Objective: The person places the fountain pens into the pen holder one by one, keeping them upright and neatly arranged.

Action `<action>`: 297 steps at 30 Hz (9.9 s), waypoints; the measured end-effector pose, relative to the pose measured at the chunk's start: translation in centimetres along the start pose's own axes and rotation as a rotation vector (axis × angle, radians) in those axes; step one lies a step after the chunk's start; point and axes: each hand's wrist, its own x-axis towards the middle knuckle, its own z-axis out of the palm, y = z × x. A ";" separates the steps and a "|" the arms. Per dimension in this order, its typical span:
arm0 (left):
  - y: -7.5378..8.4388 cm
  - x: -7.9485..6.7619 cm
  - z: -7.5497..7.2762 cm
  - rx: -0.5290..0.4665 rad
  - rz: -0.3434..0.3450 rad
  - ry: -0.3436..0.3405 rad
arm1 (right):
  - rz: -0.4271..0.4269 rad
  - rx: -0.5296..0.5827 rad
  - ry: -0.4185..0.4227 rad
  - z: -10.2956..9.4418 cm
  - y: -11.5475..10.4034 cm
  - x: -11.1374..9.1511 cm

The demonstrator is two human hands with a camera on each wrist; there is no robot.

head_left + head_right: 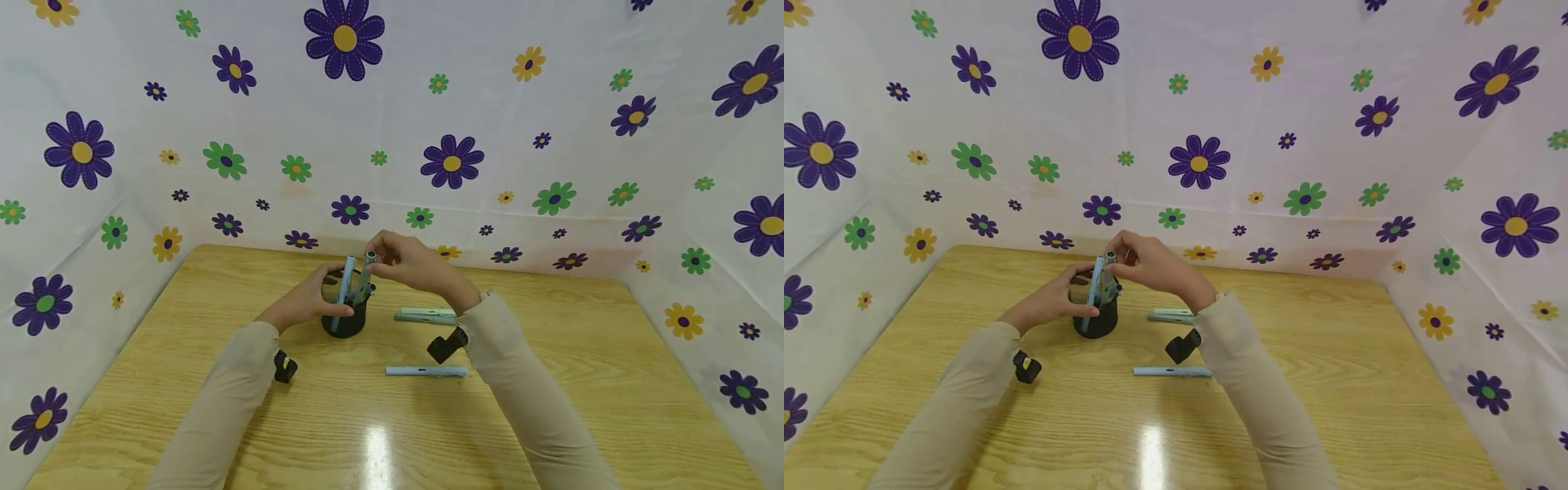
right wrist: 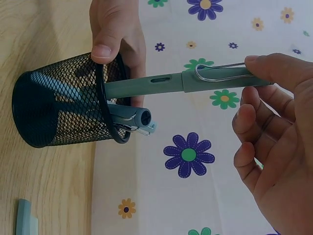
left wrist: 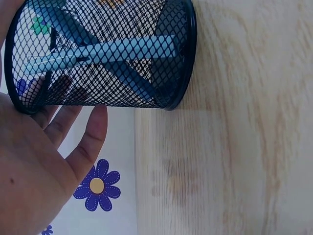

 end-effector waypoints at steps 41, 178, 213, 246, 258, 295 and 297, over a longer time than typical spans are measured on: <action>0.0 0.0 -0.1 -0.029 -0.023 0.008 | 0.024 -0.047 -0.039 0.5 2.6 0.4; -0.5 0.1 0.1 -0.010 -0.020 0.009 | 0.253 0.006 -0.215 3.8 12.6 -17.0; -0.4 0.2 -0.1 0.003 -0.018 0.008 | 0.283 0.019 -0.157 2.2 11.4 -16.8; -0.1 -0.1 -0.1 -0.024 -0.019 0.006 | 0.185 0.075 -0.034 0.2 9.1 -16.0; -0.2 -0.1 -0.1 -0.024 -0.025 0.000 | 0.104 0.098 0.021 -0.5 8.1 -15.3; 0.2 -0.4 0.0 -0.035 -0.024 0.007 | 0.034 0.056 0.067 -4.6 3.9 -11.1; 0.2 -0.3 0.0 -0.033 -0.022 0.006 | 0.036 0.052 0.064 -4.8 3.7 -10.7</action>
